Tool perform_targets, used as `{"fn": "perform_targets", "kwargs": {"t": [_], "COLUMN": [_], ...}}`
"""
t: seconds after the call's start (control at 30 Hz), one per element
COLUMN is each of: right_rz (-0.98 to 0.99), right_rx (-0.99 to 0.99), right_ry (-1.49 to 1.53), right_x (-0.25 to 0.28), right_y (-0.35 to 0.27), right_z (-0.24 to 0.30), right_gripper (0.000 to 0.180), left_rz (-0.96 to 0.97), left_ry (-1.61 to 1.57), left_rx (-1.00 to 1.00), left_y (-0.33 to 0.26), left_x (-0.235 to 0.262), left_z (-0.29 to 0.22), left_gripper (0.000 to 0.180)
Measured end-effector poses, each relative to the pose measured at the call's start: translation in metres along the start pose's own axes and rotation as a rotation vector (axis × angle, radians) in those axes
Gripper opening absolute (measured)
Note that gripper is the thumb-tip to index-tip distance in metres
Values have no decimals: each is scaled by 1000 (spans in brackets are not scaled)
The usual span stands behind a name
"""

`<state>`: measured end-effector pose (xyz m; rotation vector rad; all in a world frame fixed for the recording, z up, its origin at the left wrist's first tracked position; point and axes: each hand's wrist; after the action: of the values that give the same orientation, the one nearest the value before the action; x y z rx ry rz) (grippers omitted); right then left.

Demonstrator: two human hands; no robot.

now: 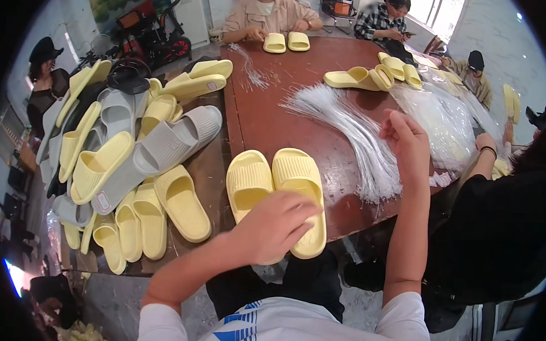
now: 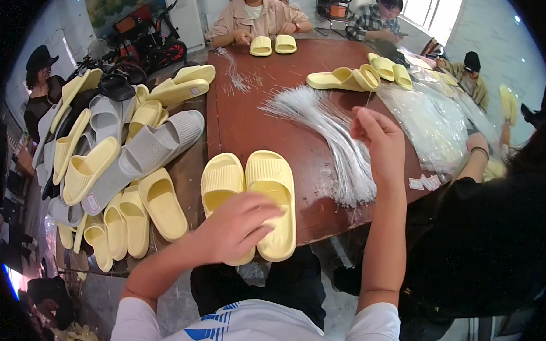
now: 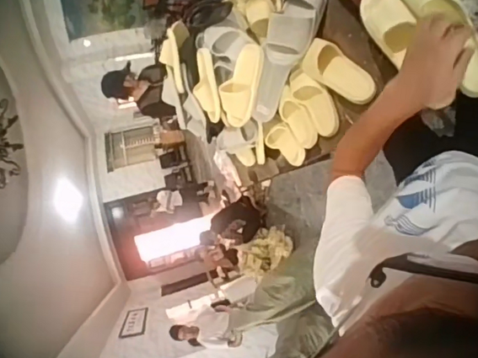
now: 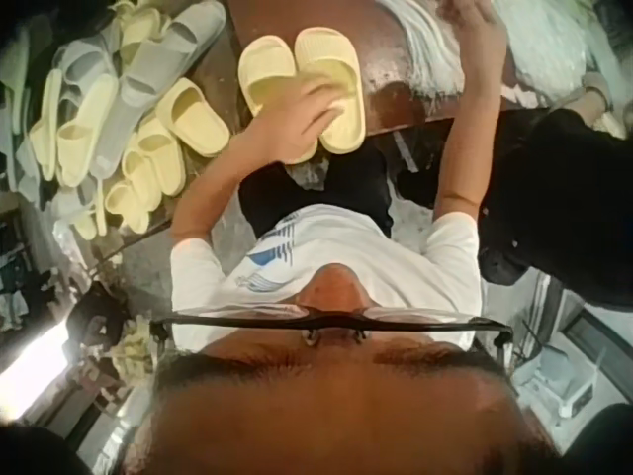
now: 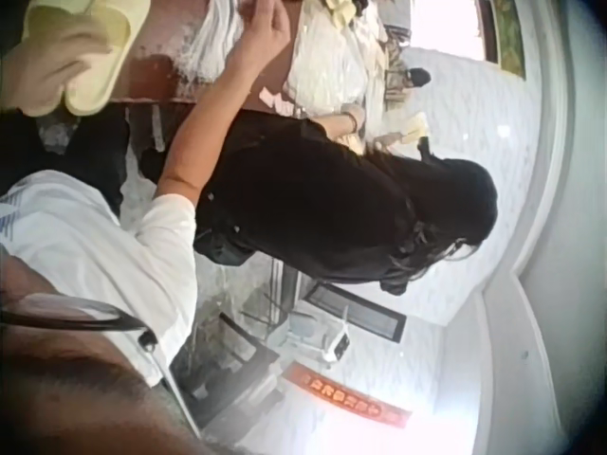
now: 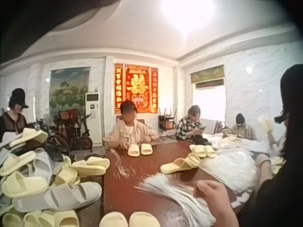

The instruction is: The person pairs slides together by threading and securing plastic fasteners through each pair by hand.

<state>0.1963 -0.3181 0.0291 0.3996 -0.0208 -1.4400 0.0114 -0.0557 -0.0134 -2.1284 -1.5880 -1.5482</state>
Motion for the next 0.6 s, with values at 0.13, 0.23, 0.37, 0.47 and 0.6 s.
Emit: {"fn": "perform_targets", "kwargs": {"t": [0.13, 0.23, 0.37, 0.47, 0.6], "right_rz": [50, -30, -178, -115, -24], "right_rx": [-35, 34, 116, 93, -12], "right_ry": [-147, -231, -237, -277, -303], "right_x": [-1, -22, -22, -23, -23], "right_y": [-25, -51, -127, -181, -210], "right_z": [-1, 6, 40, 37, -1], "right_gripper": [28, 27, 25, 22, 17], "left_rz": [-4, 353, 538, 544, 513], "left_ry": [224, 350, 383, 386, 415], "left_rx": [-116, 58, 72, 89, -42], "left_y": [107, 152, 163, 151, 134], "left_x": [-49, -88, -107, -94, -16], "left_z": [48, 71, 76, 72, 59], "left_gripper": [54, 65, 74, 75, 68]}}
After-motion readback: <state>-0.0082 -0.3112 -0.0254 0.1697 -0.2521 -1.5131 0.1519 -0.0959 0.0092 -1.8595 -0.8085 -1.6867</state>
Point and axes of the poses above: each hand's wrist, its own y-axis towards the middle knuckle, its own x-axis out of the back of the hand, z = x × y, and after that the axes turned 1 degree about -x, right-handed
